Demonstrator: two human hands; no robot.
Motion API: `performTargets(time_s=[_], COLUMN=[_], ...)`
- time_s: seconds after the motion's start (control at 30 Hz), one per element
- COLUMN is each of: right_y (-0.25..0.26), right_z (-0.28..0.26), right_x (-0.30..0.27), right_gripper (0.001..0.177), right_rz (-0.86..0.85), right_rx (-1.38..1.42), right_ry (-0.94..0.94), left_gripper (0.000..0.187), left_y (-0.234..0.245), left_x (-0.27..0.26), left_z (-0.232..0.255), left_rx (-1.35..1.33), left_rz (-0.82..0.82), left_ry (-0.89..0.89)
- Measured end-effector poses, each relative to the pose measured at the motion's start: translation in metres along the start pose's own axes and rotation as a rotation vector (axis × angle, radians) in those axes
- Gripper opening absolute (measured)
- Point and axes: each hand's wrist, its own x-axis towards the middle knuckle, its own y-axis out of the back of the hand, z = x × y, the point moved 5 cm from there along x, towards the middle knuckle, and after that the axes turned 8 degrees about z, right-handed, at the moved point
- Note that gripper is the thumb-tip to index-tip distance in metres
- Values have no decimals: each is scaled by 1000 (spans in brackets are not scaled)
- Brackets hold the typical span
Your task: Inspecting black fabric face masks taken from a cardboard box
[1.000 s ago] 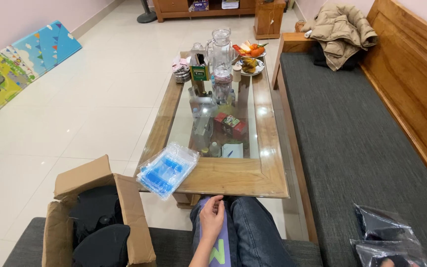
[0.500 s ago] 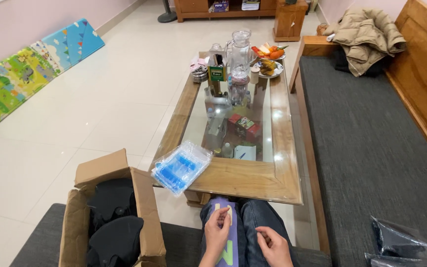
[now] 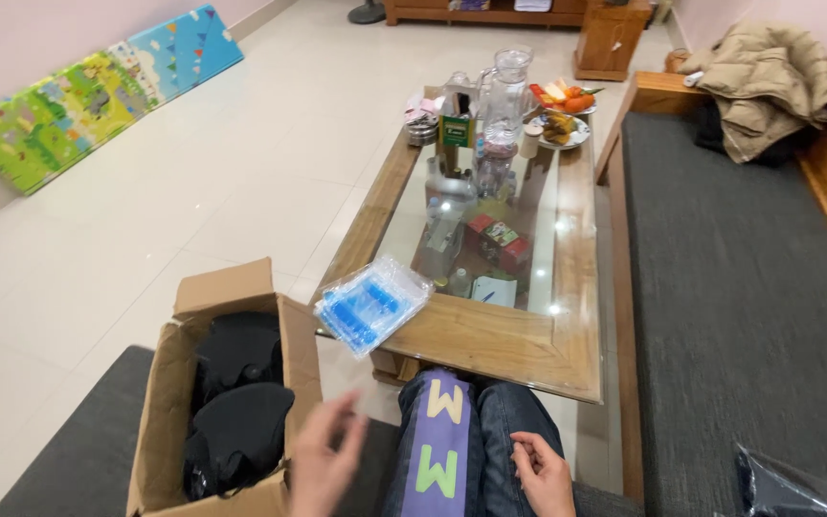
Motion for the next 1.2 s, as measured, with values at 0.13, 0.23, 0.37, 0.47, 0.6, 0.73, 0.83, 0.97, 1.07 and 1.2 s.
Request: performTargets(time_s=[0.13, 0.23, 0.37, 0.47, 0.6, 0.73, 0.83, 0.97, 1.07, 1.2], right_y=[-1, -2, -1, -2, -5, -2, 1, 1, 1, 1], right_z=[11, 16, 2, 3, 11, 6, -19, -11, -11, -15], right_x=[1, 2, -4, -5, 2, -3, -11, -7, -6, -8], right_gripper=[18, 20, 20, 20, 20, 20, 21, 20, 20, 21], right_rz=[26, -8, -23, -14, -8, -4, -24, 1, 1, -22], right_rx=[31, 46, 20, 9, 58, 54, -28, -1, 3, -8], right_ry=[44, 27, 24, -36, 40, -12, -147, -89, -38, -130], left_gripper=[33, 36, 42, 50, 62, 73, 72, 78, 75, 80], left_y=[91, 137, 169, 173, 164, 154, 154, 152, 150, 149], left_x=[29, 47, 70, 93, 100, 106, 111, 120, 127, 126], left_z=[27, 17, -11, -54, -31, -49, -68, -75, -88, -82], left_rx=[254, 294, 218, 336, 431, 591, 680, 713, 756, 816], left_rz=[350, 478, 414, 304, -10, -380, -470, -552, -558, -588], left_ry=[-169, 20, 289, 205, 222, 281, 341, 356, 296, 410])
